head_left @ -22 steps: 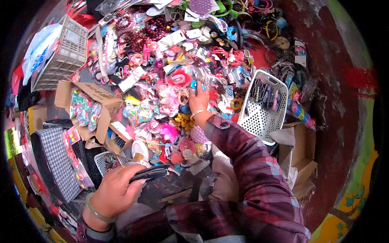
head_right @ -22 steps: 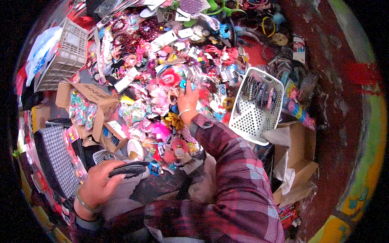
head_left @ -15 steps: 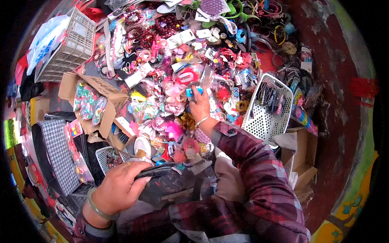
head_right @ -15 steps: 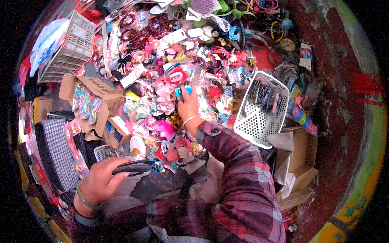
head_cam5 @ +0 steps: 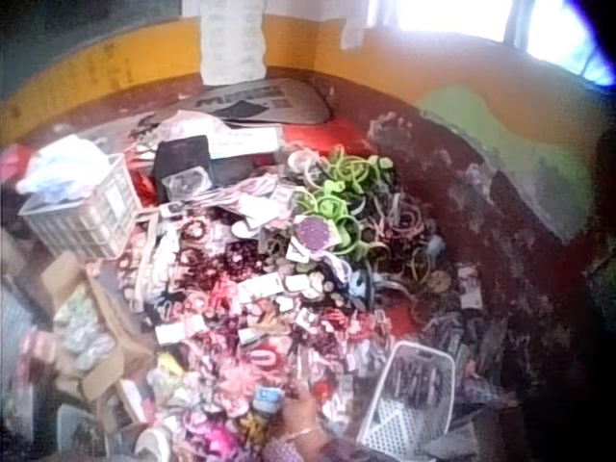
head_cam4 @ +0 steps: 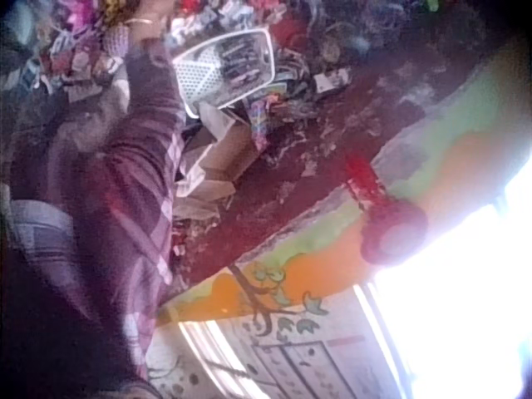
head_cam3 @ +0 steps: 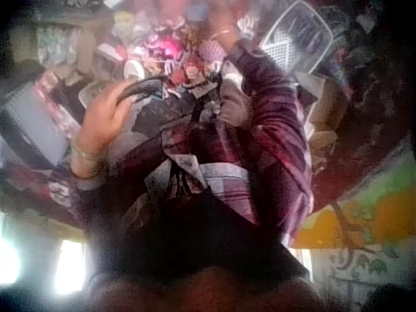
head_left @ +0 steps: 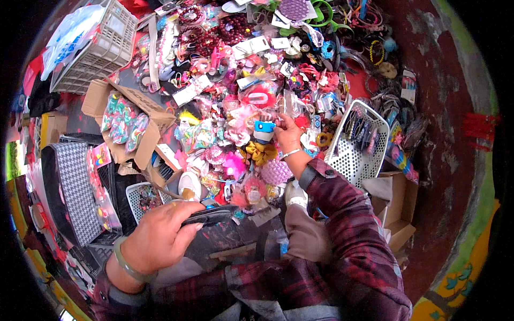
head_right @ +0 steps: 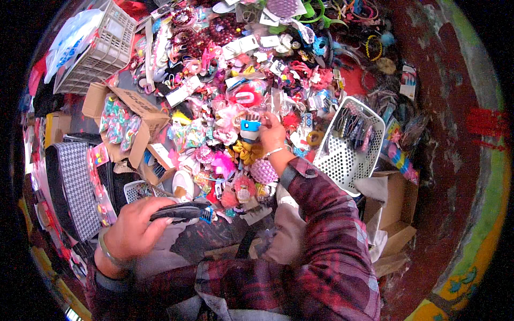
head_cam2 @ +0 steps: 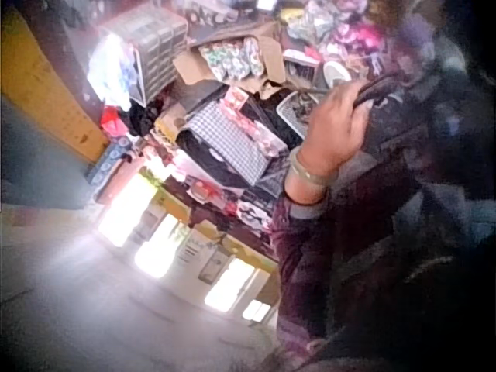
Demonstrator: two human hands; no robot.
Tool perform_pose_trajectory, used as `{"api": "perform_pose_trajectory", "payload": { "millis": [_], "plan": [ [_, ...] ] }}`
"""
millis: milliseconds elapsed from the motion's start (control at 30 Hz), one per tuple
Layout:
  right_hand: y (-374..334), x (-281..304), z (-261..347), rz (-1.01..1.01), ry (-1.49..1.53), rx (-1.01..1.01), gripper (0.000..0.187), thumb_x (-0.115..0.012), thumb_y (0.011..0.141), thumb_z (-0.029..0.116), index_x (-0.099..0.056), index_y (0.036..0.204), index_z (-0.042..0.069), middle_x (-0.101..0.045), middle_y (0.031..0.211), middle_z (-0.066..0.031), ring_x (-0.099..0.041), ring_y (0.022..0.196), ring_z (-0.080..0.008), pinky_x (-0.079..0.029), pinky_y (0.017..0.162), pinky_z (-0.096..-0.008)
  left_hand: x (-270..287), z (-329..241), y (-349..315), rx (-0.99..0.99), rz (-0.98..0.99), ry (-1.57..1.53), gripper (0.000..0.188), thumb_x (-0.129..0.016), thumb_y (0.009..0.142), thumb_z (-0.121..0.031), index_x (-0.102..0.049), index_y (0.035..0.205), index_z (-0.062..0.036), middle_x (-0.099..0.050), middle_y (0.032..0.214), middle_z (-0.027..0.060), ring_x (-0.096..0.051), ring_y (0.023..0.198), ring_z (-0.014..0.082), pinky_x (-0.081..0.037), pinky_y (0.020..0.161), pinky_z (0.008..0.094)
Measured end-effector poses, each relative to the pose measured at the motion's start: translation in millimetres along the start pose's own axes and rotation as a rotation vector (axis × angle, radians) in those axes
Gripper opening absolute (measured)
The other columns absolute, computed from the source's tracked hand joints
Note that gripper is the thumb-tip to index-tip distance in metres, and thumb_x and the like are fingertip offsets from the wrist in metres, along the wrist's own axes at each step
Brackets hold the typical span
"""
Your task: The person sorts through a large pile of hair accessories and small items on the floor, picking up individual items, placing some into a small white basket, and others into various boxes and crates.
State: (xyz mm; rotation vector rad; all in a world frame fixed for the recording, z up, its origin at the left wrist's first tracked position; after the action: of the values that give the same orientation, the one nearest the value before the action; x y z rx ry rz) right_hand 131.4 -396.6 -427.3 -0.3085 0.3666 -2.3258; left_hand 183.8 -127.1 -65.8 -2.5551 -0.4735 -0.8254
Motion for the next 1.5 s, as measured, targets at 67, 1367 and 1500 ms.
{"api": "perform_pose_trajectory", "payload": {
  "millis": [67,1367,1500],
  "plan": [
    [2,1,-1,0.060,0.054,-0.017,0.040,-0.057,0.074,-0.008,-0.057,0.113,0.001,-0.059,0.079,-0.0016,-0.054,0.068,-0.0086,-0.046,0.059,-0.0226,1,1,-2,0.026,0.024,-0.007,0.027,-0.060,0.078,-0.009,-0.054,0.103,-0.0012,-0.059,0.090,0.0180,-0.058,0.081,0.0354,-0.046,0.071,0.0394],
    [-218,-94,-35,1.052,0.178,-0.400,0.025,-0.054,0.073,-0.013,-0.062,0.088,0.005,-0.060,0.088,0.0011,-0.055,0.089,-0.0099,-0.045,0.079,-0.0240,16,31,-13,0.034,-0.198,0.030,0.027,-0.058,0.079,-0.007,-0.055,0.105,0.0022,-0.061,0.091,0.0193,-0.060,0.084,0.0341,-0.046,0.074,0.0365],
    [-139,-67,0,0.660,-0.020,-0.007,0.024,-0.048,0.073,-0.014,-0.063,0.081,0.003,-0.063,0.081,-0.0015,-0.057,0.080,-0.0117,-0.046,0.075,-0.0253,20,28,-18,-0.003,-0.253,0.060,0.028,-0.058,0.079,-0.007,-0.054,0.105,0.0009,-0.060,0.090,0.0204,-0.059,0.082,0.0364,-0.046,0.070,0.0399]
  ]
}}
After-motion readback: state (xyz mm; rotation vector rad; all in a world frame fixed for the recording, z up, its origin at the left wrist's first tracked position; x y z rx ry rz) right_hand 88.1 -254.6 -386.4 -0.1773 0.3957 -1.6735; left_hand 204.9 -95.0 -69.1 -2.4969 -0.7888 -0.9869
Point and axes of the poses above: each hand's wrist, its own y-axis towards the middle knuckle, its own x-axis out of the back of the hand, z = x × y, the point moved 6 cm from there along y, towards the middle knuckle
